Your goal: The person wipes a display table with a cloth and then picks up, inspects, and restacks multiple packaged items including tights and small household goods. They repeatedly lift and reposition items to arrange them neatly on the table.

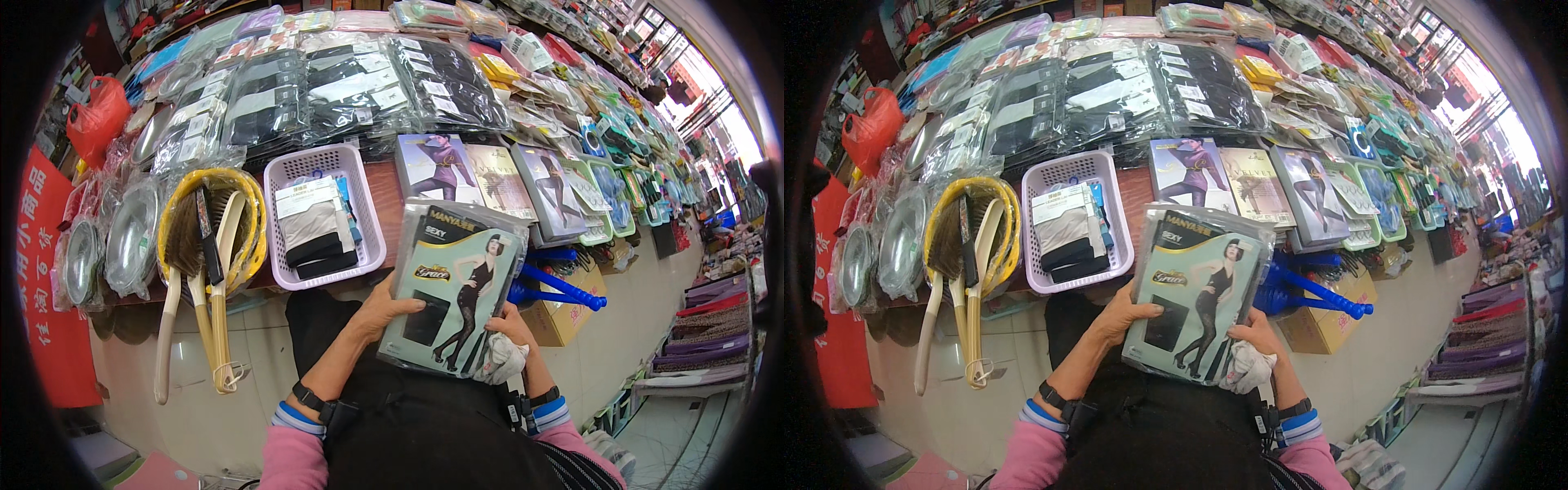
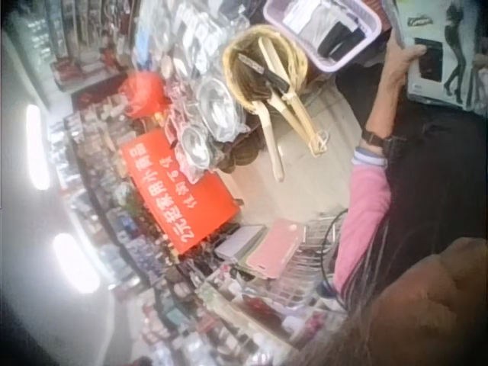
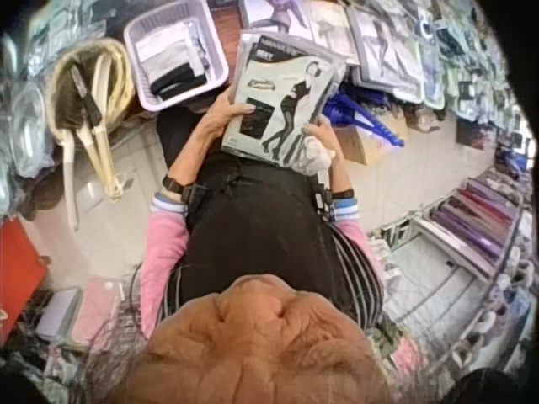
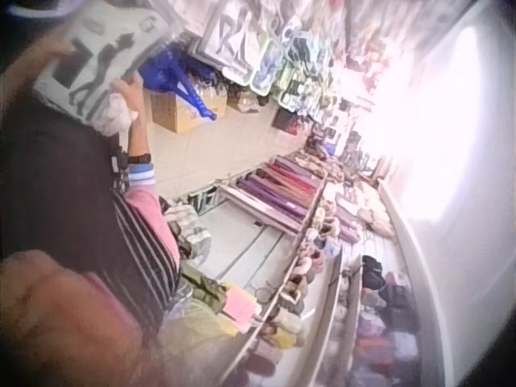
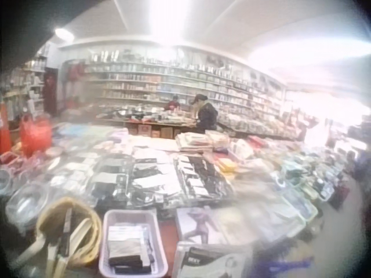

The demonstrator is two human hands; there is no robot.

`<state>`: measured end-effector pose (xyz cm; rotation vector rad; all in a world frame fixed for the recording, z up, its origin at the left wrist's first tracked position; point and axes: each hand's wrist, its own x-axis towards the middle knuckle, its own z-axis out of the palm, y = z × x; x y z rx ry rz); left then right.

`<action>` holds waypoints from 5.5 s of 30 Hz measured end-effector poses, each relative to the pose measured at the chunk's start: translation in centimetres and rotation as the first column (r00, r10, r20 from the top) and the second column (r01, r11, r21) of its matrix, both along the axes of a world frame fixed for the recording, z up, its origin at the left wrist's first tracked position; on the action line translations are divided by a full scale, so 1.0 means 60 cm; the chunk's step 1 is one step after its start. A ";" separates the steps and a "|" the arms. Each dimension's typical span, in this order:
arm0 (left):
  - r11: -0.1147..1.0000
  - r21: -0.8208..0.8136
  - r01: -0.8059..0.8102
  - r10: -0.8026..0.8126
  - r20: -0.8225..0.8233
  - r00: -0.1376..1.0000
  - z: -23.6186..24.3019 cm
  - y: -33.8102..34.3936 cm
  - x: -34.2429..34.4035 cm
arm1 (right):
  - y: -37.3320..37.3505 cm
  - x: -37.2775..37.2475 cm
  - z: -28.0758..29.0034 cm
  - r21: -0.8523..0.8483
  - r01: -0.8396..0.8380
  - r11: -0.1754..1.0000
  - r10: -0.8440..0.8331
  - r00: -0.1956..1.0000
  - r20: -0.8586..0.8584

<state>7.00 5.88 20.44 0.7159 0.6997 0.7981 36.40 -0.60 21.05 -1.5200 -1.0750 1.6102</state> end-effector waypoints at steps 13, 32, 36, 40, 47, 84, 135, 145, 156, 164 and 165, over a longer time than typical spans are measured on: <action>0.932 -0.050 -0.359 0.362 0.163 0.918 -0.013 -0.010 -0.108 | 0.014 -0.030 -0.024 0.059 0.050 0.997 -0.026 0.937 -0.349; 0.660 0.415 -0.627 0.745 -0.471 0.472 -0.027 0.054 -0.192 | 0.001 -0.027 0.002 0.496 -0.017 0.868 -0.066 0.987 0.149; 0.655 0.716 -0.243 0.752 -0.648 0.118 -0.022 0.035 -0.182 | -0.034 -0.031 0.037 0.467 -0.595 0.654 0.196 0.730 0.655; 0.696 0.659 -0.285 0.712 -0.683 0.162 -0.027 0.032 -0.171 | -0.049 -0.081 0.014 0.192 -0.708 0.680 0.307 0.512 0.802; 0.653 0.703 -0.280 0.753 -0.641 0.147 -0.033 0.022 -0.176 | -0.015 -0.105 0.026 0.466 -0.683 0.562 0.094 0.613 0.784; 0.604 0.322 -0.729 0.794 -0.164 0.585 0.109 0.006 -0.185 | -0.036 -0.025 -0.099 0.217 0.052 0.975 -0.100 0.972 0.215; 0.839 0.448 -0.308 0.476 -0.332 0.815 0.109 -0.072 -0.025 | 0.129 -0.285 0.186 0.833 -0.511 0.212 -0.115 0.834 0.540; 0.852 0.264 -0.451 0.462 0.022 0.886 0.148 -0.059 -0.047 | 0.236 -0.098 0.118 0.682 -0.490 0.543 -0.276 0.663 0.696; 0.802 0.196 -0.564 0.560 0.082 0.825 0.122 -0.022 -0.012 | 0.005 -0.111 0.051 0.288 -0.319 0.903 0.382 0.903 -0.195; 0.885 0.218 -0.411 0.414 0.033 0.910 0.129 -0.016 0.052 | 0.004 -0.116 0.081 -0.146 0.056 0.988 -0.143 0.707 -0.693; 0.895 0.221 -0.389 0.388 0.047 0.920 0.131 -0.013 0.057 | 0.005 -0.107 0.091 -0.135 0.076 0.988 -0.148 0.716 -0.682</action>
